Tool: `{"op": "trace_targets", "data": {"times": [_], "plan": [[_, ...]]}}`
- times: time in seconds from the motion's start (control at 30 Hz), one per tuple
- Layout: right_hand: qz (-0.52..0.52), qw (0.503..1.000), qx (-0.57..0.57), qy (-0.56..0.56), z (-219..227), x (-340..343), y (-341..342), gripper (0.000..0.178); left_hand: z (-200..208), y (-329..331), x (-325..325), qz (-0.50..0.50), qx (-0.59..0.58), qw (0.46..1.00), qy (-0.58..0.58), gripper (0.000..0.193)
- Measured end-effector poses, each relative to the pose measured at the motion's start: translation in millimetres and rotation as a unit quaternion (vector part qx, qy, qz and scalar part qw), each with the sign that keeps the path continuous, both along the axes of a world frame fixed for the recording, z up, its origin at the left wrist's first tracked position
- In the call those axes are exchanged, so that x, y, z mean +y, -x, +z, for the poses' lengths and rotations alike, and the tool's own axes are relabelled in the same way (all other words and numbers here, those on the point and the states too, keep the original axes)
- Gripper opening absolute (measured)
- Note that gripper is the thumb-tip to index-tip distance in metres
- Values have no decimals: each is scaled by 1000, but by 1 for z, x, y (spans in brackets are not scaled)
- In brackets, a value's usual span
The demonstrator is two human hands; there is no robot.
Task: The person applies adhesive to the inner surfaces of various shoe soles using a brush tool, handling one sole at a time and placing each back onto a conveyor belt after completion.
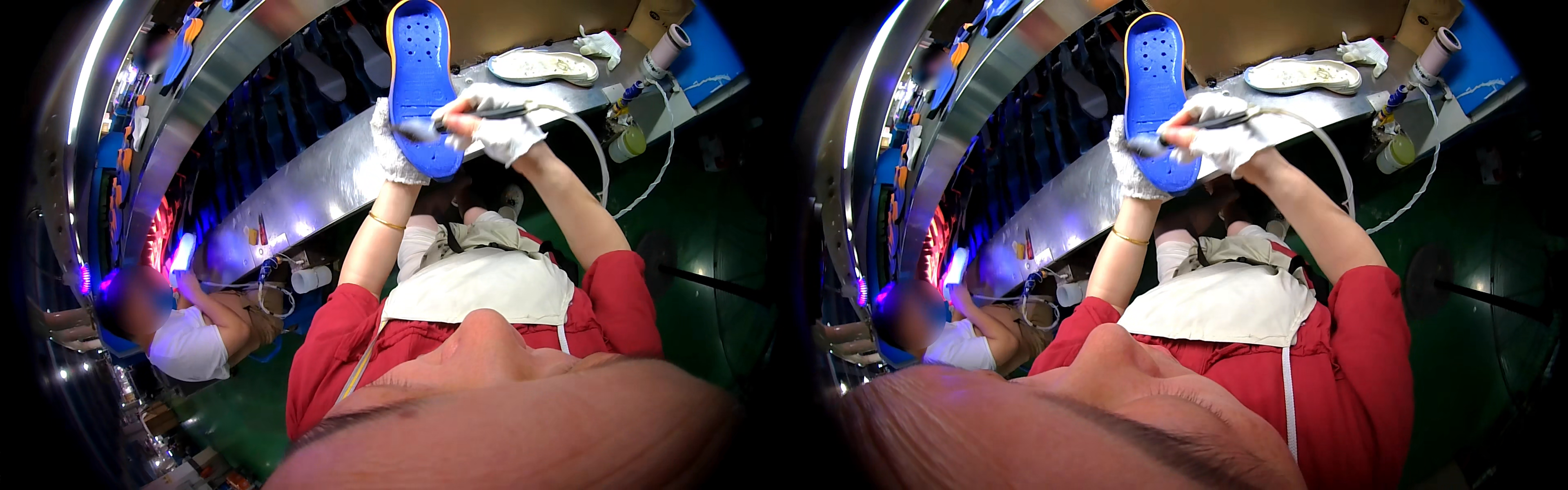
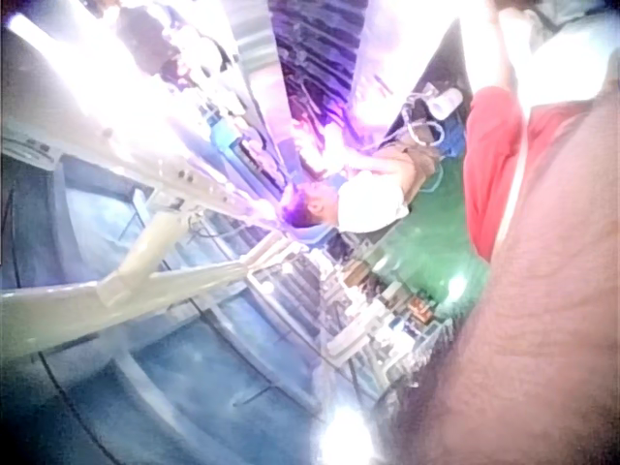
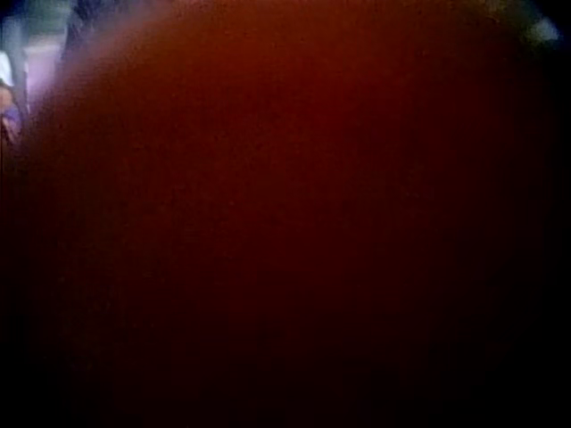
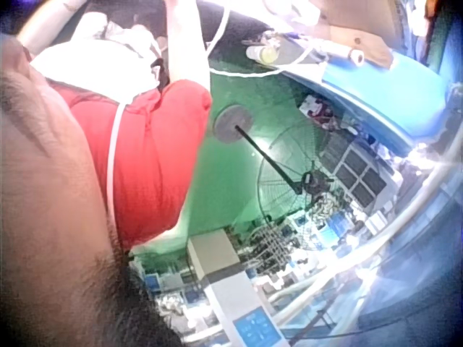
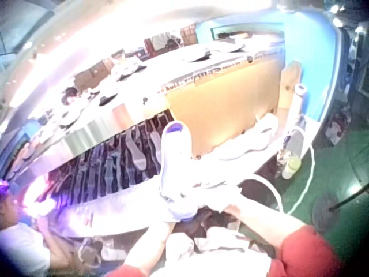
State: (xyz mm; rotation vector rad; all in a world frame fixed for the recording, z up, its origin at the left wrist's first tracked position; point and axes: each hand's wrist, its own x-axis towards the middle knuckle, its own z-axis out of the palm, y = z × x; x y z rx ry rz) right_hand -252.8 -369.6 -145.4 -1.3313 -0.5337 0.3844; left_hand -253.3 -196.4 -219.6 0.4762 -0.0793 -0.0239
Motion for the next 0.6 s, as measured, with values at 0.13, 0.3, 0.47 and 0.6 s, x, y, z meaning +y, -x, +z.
{"op": "trace_targets", "data": {"times": [0.13,0.3,0.47,0.6], "plan": [[-62,996,0,66,14,-8,-29,16,24,23,-19,-24,22,999,34,49],[-164,977,-112,-77,10,-13,-76,10,36,34,-36,-118,9,993,20,74],[-287,829,-480,-17,3,-24,-96,16,33,35,-34,-125,8,992,-23,76],[-199,833,-513,54,-8,-15,-31,17,26,28,-17,-148,-20,986,71,64]]}}
